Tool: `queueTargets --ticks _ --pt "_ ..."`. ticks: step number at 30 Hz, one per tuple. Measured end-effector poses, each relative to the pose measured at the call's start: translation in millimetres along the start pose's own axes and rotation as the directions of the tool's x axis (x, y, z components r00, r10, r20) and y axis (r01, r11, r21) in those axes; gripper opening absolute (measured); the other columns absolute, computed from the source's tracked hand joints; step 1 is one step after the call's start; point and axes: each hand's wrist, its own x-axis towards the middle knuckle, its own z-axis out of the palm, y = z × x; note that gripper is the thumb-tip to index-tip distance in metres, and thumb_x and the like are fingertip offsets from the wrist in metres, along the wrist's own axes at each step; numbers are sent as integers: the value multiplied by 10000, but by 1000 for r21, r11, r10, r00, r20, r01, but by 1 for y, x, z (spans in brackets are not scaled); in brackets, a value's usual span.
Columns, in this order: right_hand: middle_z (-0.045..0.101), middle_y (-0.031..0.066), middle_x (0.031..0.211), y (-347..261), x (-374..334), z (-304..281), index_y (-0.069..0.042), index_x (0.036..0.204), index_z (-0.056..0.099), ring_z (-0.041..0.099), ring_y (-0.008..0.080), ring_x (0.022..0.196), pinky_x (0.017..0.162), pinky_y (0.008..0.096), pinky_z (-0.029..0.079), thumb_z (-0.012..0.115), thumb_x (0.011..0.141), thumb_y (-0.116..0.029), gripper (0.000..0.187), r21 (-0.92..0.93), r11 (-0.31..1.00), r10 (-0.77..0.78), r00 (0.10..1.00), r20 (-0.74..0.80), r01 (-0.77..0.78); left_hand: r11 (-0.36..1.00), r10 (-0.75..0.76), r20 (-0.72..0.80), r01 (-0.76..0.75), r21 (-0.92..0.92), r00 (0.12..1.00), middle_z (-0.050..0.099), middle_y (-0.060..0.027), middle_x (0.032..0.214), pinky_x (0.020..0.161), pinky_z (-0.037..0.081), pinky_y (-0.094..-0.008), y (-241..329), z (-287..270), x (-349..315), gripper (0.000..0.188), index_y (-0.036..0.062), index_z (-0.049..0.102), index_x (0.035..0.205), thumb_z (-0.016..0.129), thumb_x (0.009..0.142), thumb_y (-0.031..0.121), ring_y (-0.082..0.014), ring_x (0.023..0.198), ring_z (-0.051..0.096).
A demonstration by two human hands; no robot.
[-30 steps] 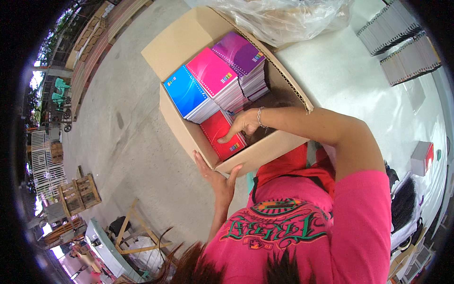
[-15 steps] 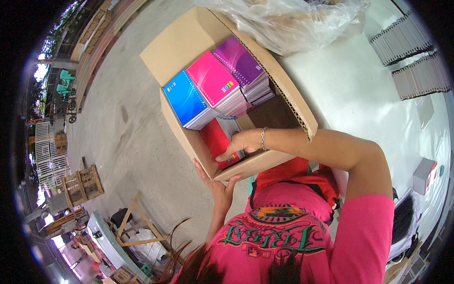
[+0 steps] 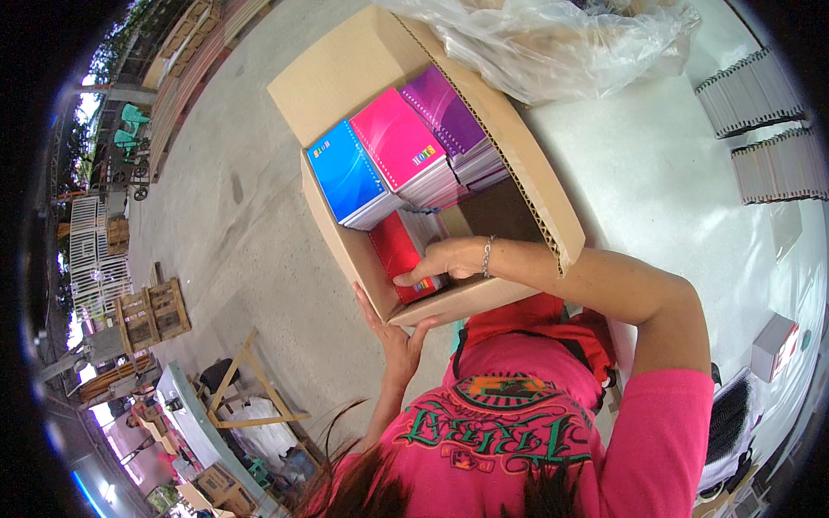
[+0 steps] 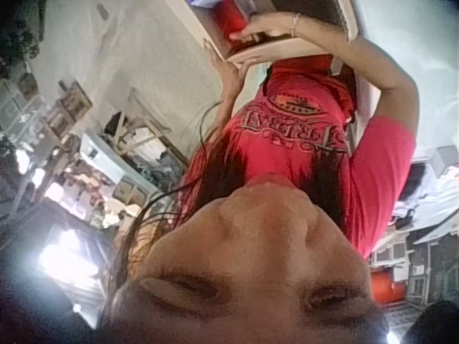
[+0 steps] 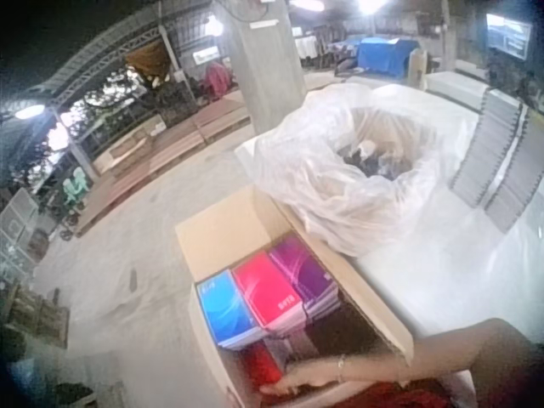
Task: The person uses blue-handled pliers to trim the spiral binding of stacked notebooks on a white table. After trimming, the person places the notebooks into a cardboard box and stacks them by color.
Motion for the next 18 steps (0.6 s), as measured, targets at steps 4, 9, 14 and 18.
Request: queueTargets --ticks 4,9,14,18 --pt "668 129 1124 -15 -17 2 83 1129 645 556 165 1077 954 294 395 840 780 -355 594 -65 997 39 999 9 -39 999 -26 16 26 19 1000 -18 -277 1593 1187 95 -536 0 -1 -1 1232 9 -38 1539 791 757 475 -449 1479 39" --pt "660 124 1136 -6 -8 -2 111 1131 630 549 170 1096 967 287 390 828 788 -384 634 -49 999 -7 999 40 9 1000 -16 4 16 7 1000 -11 -279 1593 1186 94 -539 2 -1 0 1237 10 -39 1540 796 752 470 -450 1479 39" --pt "625 109 1219 -6 -4 0 72 1212 598 529 170 1128 990 302 385 807 816 -370 629 -115 992 49 999 -14 -51 999 -21 16 21 31 1000 -8 -280 1592 1182 98 -550 2 -2 0 1234 20 -35 1542 803 749 456 -452 1478 40" --pt "604 109 1268 6 13 -7 37 1260 579 515 171 1157 1020 309 370 793 834 -362 622 -104 994 32 999 10 -31 1000 -19 14 19 23 1000 -11 -280 1592 1179 101 -557 3 -2 1 1231 28 -32 1544 805 747 453 -454 1477 39"
